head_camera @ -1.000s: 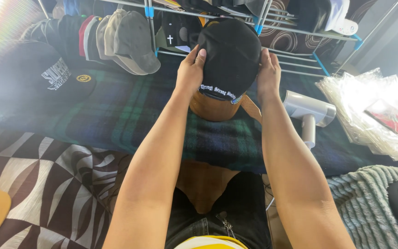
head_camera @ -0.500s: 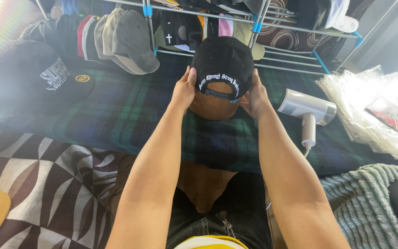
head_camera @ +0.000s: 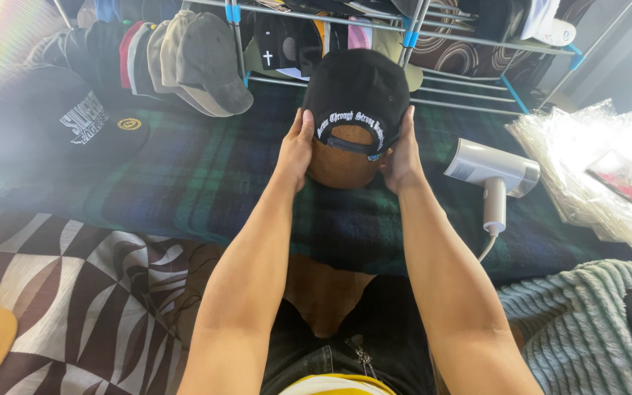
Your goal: Cleaning a black baseball cap using a brush on a hat stand
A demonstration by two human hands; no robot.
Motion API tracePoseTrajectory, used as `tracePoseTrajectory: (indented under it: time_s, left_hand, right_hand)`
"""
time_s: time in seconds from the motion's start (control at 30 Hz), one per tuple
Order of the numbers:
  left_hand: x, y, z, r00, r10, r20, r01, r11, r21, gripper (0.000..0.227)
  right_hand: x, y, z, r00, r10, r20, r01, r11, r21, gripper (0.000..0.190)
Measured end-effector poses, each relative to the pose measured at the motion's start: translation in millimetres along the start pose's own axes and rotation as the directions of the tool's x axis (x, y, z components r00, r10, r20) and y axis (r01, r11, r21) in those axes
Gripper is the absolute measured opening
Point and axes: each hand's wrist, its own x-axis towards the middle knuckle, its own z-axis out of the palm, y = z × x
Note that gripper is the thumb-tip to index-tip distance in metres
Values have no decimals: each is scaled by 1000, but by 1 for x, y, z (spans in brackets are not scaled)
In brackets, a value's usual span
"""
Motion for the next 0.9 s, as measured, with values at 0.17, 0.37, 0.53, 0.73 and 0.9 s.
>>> tracePoseTrajectory:
  time_s: [0.17, 0.37, 0.53, 0.73, 0.9]
  left_hand:
    - [-25, 26, 5, 999, 36, -16, -36, 999, -9, 68]
    - [-65, 32, 4, 999, -31, -36, 28, 997, -78, 67]
    - [-63, 11, -2, 998, -40, -41, 37, 996, -81, 67]
    - [-55, -1, -17, 995, 87, 41, -88, 996, 29, 69]
    - [-77, 6, -16, 975, 177, 133, -205, 947, 246, 77]
  right_hand:
    - [-25, -16, 6, 999, -29, -14, 29, 1000, 0, 94]
    - [-53, -24, 1, 1000, -5, -8, 4, 998, -58, 92]
    - [-45, -5, -8, 1000, 14, -7, -15, 996, -83, 91]
    - [-20, 19, -38, 985, -148, 90, 160, 975, -153, 86]
    - [-42, 19, -43, 922, -300, 245, 351, 915, -201, 79]
